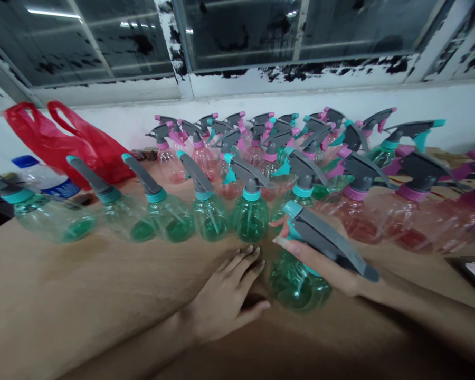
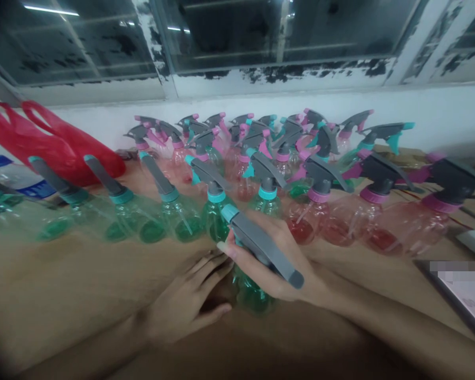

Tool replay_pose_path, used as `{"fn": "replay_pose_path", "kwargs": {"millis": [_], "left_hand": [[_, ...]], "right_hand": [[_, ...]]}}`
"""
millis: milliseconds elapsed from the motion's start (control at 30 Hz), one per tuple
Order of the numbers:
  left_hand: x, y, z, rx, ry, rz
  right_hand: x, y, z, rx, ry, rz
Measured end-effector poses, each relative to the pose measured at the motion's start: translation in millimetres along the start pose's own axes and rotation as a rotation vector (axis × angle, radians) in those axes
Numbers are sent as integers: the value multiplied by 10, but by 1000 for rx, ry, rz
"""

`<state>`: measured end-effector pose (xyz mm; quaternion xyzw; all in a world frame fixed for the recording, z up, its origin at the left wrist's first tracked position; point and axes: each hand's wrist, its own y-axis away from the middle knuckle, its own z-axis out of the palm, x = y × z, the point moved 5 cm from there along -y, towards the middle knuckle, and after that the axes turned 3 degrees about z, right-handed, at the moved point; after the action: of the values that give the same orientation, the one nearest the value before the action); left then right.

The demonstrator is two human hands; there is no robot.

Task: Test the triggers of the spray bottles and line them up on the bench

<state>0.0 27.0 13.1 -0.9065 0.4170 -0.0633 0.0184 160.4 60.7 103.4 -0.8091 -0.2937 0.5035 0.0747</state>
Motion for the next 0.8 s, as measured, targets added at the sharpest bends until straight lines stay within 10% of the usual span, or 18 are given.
{"fn": "replay_pose_path", "kwargs": {"millis": [800], "left_hand": [[-1, 7, -7, 50, -3, 17]], "right_hand": [[-41, 20, -27, 81, 3, -110]]}}
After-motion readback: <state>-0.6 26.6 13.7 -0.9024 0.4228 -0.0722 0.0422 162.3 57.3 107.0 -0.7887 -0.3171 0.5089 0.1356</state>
